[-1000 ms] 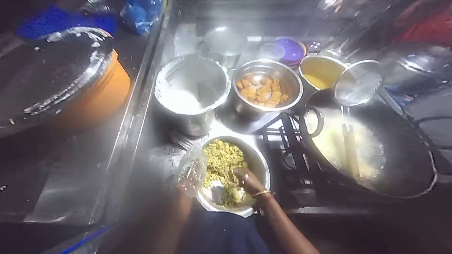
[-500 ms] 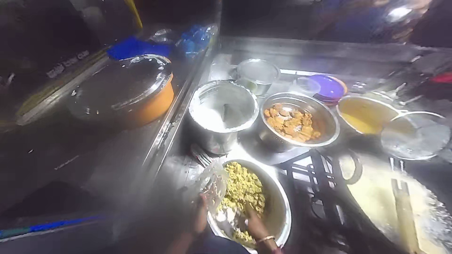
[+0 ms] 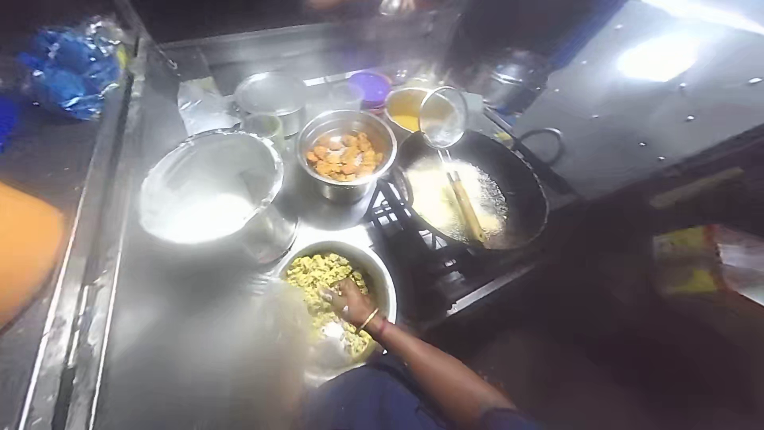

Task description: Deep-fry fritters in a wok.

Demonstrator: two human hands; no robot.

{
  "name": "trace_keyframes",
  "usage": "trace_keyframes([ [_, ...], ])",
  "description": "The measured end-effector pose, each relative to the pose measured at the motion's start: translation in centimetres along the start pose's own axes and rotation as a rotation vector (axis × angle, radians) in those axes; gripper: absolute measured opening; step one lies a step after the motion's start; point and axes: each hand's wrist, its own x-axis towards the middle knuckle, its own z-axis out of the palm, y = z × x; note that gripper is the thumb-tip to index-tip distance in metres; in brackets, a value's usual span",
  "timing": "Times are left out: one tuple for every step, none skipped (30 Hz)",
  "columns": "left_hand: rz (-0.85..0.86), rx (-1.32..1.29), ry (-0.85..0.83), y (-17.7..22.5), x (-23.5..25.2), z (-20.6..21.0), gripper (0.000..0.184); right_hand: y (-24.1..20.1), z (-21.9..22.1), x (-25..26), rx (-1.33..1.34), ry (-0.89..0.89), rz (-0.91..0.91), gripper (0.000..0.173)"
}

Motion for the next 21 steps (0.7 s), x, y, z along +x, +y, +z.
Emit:
trace_keyframes([
  [-0.044, 0.059, 0.032, 0.7, -0.3, 0.9, 0.069, -0.3, 0.0, -0.1, -0.011, 0.03, -0.043, 0.044],
  [-0.068, 0.088, 0.045, 1.1, -0.4, 1.7, 0.066, -0.7, -0.1, -0.2, -0.004, 0.046, -0.058, 0.046],
  [-0.063, 0.096, 0.015, 1.6, -0.4, 2.5, 0.064, -0.9, 0.0, -0.2, 0.013, 0.059, -0.065, 0.045],
  [-0.058, 0.108, -0.007, 2.3, -0.5, 3.5, 0.061, -1.2, 0.0, -0.5, 0.055, 0.044, -0.066, 0.042],
  [-0.049, 0.13, -0.01, 2.6, -0.4, 4.3, 0.059, -1.3, 0.2, -0.9, 0.11, 0.015, -0.09, 0.041],
  [-0.03, 0.151, -0.042, 2.1, -0.2, 4.5, 0.061, -1.4, 0.4, -1.6, 0.17, -0.026, -0.132, 0.043],
  [-0.015, 0.193, -0.05, 1.7, 0.1, 4.8, 0.064, -1.5, 0.7, -2.3, 0.211, -0.061, -0.186, 0.046],
  [-0.018, 0.241, -0.074, 1.9, 0.3, 5.4, 0.059, -1.7, 1.2, -3.0, 0.223, -0.077, -0.235, 0.047],
  [0.0, 0.259, -0.09, 1.4, 0.6, 5.4, 0.051, -1.8, 1.7, -3.6, 0.226, -0.076, -0.283, 0.049],
  [-0.004, 0.256, -0.129, 1.3, 0.7, 5.5, 0.041, -2.1, 2.1, -4.2, 0.226, -0.055, -0.321, 0.049],
  [-0.008, 0.275, -0.159, 0.9, 0.9, 5.2, 0.034, -2.1, 2.4, -4.6, 0.242, -0.037, -0.344, 0.05],
  [-0.011, 0.288, -0.208, 0.0, 1.2, 4.2, 0.031, -2.0, 2.6, -5.0, 0.257, -0.024, -0.359, 0.051],
  [-0.014, 0.295, -0.289, -1.5, 1.8, 2.8, 0.033, -1.7, 2.7, -5.2, 0.267, -0.009, -0.372, 0.049],
  [-0.009, 0.304, -0.353, -2.4, 2.0, 1.9, 0.036, -1.5, 2.8, -5.5, 0.274, 0.005, -0.392, 0.046],
  [0.028, 0.307, -0.359, -2.6, 1.7, 1.7, 0.034, -1.5, 2.6, -6.0, 0.289, -0.003, -0.399, 0.046],
  [0.062, 0.254, -0.31, -2.6, 1.6, 2.0, 0.027, -1.5, 2.1, -6.2, 0.3, -0.021, -0.395, 0.048],
  [0.081, 0.175, -0.253, -2.1, 1.4, 2.7, 0.023, -1.4, 1.6, -6.3, 0.314, -0.041, -0.382, 0.053],
  [0.105, 0.048, -0.26, -1.8, 1.2, 2.8, 0.026, -1.2, 0.9, -6.2, 0.332, -0.064, -0.37, 0.058],
  [0.103, -0.061, -0.26, -1.1, 0.9, 3.2, 0.031, -1.1, -0.1, -6.3, 0.338, -0.069, -0.349, 0.06],
  [0.09, -0.112, -0.205, 0.3, 0.0, 4.1, 0.036, -1.4, -1.4, -6.7, 0.329, -0.052, -0.31, 0.06],
  [0.059, -0.082, -0.145, 1.8, -0.8, 4.9, 0.039, -2.0, -2.9, -7.3, 0.298, -0.02, -0.257, 0.061],
])
